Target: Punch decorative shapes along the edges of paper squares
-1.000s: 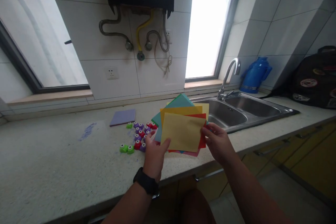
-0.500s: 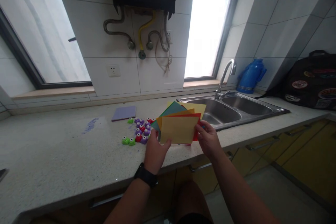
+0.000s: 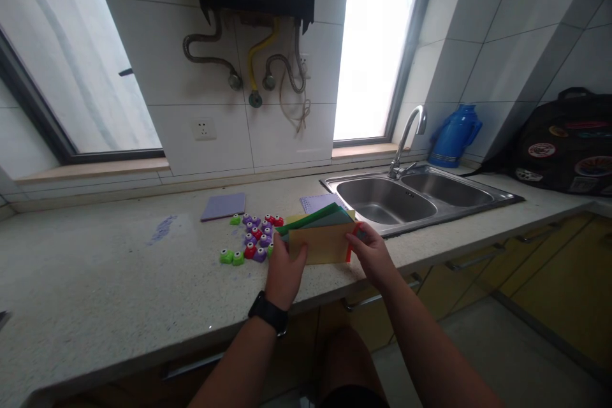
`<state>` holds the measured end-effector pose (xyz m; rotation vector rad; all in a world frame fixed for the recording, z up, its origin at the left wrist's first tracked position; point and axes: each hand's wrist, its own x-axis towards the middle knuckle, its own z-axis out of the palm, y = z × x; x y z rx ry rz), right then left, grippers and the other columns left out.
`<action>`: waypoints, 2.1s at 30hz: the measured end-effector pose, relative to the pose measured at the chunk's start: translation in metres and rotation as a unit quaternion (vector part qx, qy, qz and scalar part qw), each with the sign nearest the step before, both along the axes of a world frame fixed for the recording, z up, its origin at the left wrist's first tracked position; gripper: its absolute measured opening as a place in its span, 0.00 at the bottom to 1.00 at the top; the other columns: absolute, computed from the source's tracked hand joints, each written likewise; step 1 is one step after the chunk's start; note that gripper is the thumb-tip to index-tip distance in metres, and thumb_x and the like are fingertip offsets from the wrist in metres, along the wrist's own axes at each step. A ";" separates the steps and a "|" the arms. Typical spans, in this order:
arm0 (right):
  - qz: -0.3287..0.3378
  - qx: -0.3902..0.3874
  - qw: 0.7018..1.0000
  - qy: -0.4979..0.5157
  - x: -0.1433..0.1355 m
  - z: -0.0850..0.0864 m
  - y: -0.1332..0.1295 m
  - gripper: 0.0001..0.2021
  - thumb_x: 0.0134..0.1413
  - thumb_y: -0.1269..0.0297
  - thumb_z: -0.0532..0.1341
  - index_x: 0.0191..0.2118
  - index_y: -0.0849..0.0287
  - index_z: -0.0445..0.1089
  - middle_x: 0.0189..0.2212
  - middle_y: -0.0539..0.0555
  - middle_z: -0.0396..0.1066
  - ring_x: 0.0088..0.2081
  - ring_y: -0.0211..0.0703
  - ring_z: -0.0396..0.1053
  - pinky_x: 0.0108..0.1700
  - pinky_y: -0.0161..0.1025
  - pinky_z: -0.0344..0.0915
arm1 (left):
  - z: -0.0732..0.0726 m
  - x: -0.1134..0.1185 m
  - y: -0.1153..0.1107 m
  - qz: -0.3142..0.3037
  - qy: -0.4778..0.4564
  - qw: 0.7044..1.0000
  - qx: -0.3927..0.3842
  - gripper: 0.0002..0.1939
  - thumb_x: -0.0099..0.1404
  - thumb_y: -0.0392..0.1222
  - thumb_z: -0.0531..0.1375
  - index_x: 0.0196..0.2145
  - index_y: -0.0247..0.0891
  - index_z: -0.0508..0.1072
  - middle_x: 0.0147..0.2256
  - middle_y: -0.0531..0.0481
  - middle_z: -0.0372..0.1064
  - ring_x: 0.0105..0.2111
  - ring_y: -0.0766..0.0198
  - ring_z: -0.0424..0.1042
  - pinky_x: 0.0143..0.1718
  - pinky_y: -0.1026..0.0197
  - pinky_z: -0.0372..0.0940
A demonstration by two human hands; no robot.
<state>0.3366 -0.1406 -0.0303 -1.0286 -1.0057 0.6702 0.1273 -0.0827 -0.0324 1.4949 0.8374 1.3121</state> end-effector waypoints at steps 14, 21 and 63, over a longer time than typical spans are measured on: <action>-0.037 -0.132 0.960 -0.243 0.017 0.009 -0.013 0.18 0.48 0.46 0.70 0.40 0.52 0.81 0.39 0.57 0.81 0.43 0.61 0.77 0.46 0.51 0.70 | 0.008 0.003 0.004 -0.027 0.009 0.999 0.022 0.19 0.67 0.45 0.63 0.51 0.41 0.61 0.48 0.42 0.73 0.48 0.53 0.75 0.50 0.50 0.69; 0.001 -0.115 0.958 -0.262 0.024 0.020 -0.017 0.19 0.43 0.50 0.74 0.42 0.52 0.80 0.41 0.56 0.80 0.47 0.62 0.75 0.50 0.52 0.69 | 0.008 0.002 0.003 -0.027 0.031 0.998 0.040 0.18 0.64 0.42 0.64 0.51 0.39 0.69 0.48 0.43 0.75 0.50 0.50 0.74 0.54 0.48 0.66; 0.067 -0.045 0.997 0.012 -0.022 0.021 0.006 0.22 0.50 0.58 0.71 0.51 0.53 0.69 0.48 0.57 0.79 0.48 0.57 0.76 0.50 0.51 0.72 | 0.008 0.022 -0.006 0.015 0.007 0.998 0.057 0.34 0.61 0.34 0.63 0.62 0.41 0.53 0.55 0.39 0.65 0.52 0.53 0.71 0.56 0.47 0.65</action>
